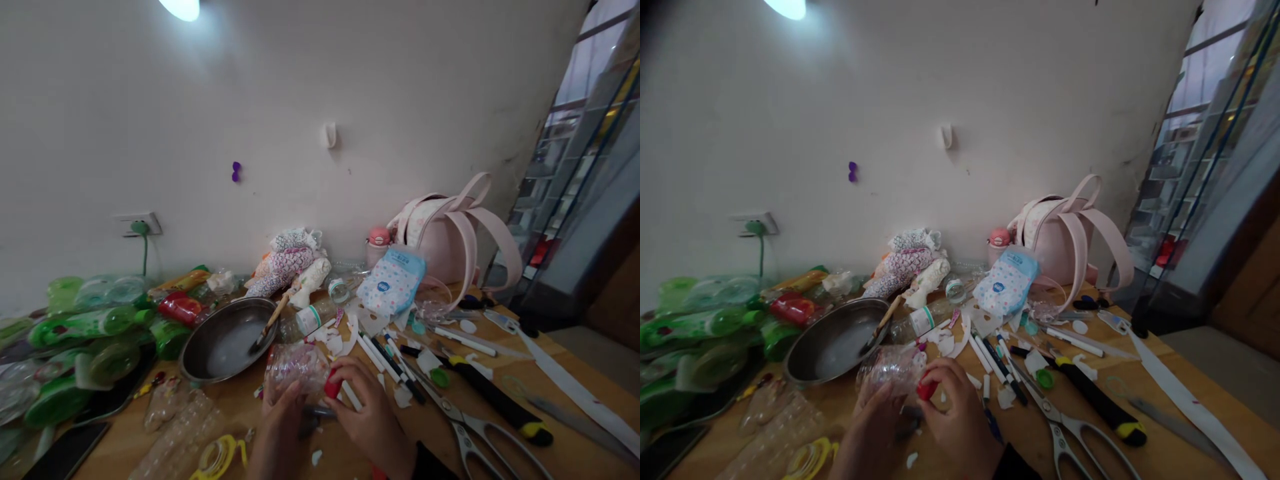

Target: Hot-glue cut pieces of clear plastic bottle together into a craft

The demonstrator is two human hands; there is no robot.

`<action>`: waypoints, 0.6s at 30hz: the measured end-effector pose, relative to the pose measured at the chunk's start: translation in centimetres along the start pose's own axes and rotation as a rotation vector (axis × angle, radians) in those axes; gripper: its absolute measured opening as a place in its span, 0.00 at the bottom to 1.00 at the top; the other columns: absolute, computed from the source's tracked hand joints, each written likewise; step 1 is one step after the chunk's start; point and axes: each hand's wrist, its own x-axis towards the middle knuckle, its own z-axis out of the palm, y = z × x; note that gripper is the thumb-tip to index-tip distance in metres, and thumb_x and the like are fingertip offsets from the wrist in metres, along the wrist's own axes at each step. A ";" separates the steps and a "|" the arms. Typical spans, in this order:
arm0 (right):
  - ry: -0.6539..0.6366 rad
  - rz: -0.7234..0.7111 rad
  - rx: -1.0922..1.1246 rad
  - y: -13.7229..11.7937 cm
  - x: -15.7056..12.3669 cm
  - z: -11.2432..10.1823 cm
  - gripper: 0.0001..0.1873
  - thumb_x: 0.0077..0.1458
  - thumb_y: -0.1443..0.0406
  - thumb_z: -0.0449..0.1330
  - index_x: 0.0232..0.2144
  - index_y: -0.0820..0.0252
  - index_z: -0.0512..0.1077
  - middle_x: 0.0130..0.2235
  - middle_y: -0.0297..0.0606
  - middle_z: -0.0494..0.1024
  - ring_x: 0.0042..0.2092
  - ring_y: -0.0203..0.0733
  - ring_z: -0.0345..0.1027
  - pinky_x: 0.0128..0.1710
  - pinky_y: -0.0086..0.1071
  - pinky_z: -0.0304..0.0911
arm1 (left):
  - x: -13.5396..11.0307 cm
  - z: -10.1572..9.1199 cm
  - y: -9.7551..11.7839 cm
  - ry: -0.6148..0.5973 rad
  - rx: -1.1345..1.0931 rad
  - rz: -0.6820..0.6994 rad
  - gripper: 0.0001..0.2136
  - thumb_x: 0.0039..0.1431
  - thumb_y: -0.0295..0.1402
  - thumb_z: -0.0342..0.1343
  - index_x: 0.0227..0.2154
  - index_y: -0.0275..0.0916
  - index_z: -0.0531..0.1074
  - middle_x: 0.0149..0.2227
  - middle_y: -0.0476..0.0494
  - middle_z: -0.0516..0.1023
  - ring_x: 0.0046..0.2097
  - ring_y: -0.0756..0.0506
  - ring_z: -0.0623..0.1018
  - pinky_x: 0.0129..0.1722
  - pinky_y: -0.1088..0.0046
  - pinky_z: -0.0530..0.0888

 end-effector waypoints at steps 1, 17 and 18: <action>-0.004 0.007 -0.006 0.0 0.0 0.0 0.16 0.44 0.79 0.61 0.31 0.54 0.70 0.40 0.35 0.77 0.45 0.38 0.72 0.47 0.27 0.65 | -0.1 0.0 0.0 0.009 -0.001 0.006 0.31 0.37 0.33 0.70 0.48 0.49 0.68 0.36 0.49 0.83 0.40 0.40 0.82 0.39 0.66 0.76; 0.063 0.185 -0.119 2.6 -0.3 0.4 0.15 0.46 0.73 0.57 0.37 0.54 0.63 0.36 0.35 0.72 0.38 0.41 0.71 0.41 0.34 0.70 | 0.4 -0.1 1.3 -0.028 -0.086 -0.040 0.07 0.52 0.30 0.59 0.30 0.37 0.81 0.36 0.42 0.85 0.45 0.43 0.81 0.50 0.69 0.75; 0.067 0.222 -0.152 3.2 -0.3 0.2 0.17 0.45 0.73 0.57 0.39 0.55 0.63 0.36 0.35 0.72 0.36 0.41 0.71 0.40 0.35 0.70 | 0.3 0.0 1.6 -0.006 -0.094 -0.045 0.08 0.54 0.29 0.56 0.29 0.36 0.82 0.36 0.41 0.85 0.44 0.43 0.81 0.48 0.70 0.76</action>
